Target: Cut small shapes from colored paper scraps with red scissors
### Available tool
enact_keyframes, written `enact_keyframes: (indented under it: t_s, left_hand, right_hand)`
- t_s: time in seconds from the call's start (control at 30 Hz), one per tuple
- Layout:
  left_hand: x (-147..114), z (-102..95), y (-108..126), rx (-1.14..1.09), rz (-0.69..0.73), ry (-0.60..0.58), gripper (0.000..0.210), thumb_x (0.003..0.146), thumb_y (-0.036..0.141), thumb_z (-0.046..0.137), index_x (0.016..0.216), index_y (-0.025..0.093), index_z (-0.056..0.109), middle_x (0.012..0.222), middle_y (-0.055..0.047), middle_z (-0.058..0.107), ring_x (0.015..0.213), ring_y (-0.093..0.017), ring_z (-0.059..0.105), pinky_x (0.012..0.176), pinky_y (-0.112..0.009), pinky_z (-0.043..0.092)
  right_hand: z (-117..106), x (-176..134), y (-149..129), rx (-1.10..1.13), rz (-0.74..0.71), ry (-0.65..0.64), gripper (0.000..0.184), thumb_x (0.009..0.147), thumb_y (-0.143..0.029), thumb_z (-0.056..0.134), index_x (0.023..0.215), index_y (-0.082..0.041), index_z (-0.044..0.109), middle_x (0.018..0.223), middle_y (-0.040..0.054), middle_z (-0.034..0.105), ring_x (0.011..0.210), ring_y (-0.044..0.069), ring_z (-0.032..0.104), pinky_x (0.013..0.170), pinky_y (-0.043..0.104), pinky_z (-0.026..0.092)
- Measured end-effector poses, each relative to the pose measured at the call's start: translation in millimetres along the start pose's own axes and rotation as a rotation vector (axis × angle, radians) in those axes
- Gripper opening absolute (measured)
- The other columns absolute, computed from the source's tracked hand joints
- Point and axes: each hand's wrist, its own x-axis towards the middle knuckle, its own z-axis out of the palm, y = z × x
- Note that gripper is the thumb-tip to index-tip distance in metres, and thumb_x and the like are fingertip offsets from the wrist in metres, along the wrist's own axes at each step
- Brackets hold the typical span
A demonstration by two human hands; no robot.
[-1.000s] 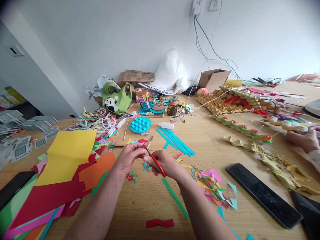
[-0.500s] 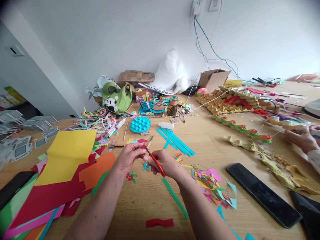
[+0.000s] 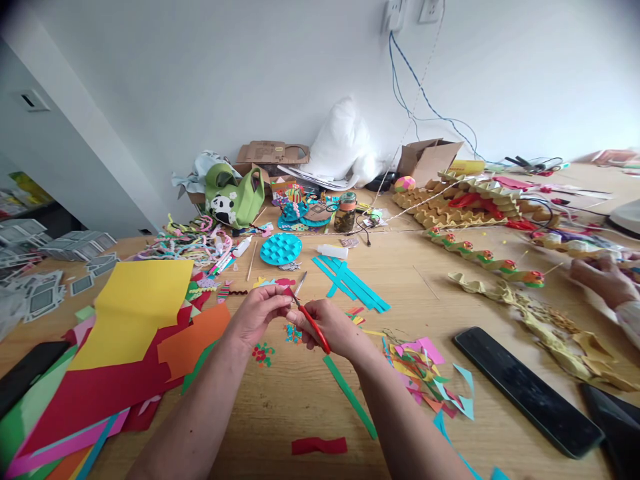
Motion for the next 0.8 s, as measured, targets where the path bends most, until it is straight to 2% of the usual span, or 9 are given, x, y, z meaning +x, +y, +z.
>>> enact_keyframes:
  t_s: [0.8]
  left_hand:
    - [-0.4, 1.9, -3.0, -0.028, 0.027, -0.021, 0.015, 0.064, 0.025, 0.073, 0.067, 0.014, 0.064, 0.066, -0.001, 0.059, 0.062, -0.011, 0.053, 0.064, -0.026, 0.043]
  right_hand:
    - [0.5, 1.0, -0.3, 0.008, -0.037, 0.021, 0.060, 0.080, -0.071, 0.045, 0.065, -0.014, 0.056, 0.057, 0.0059, 0.061, 0.049, 0.014, 0.058, 0.045, 0.022, 0.041]
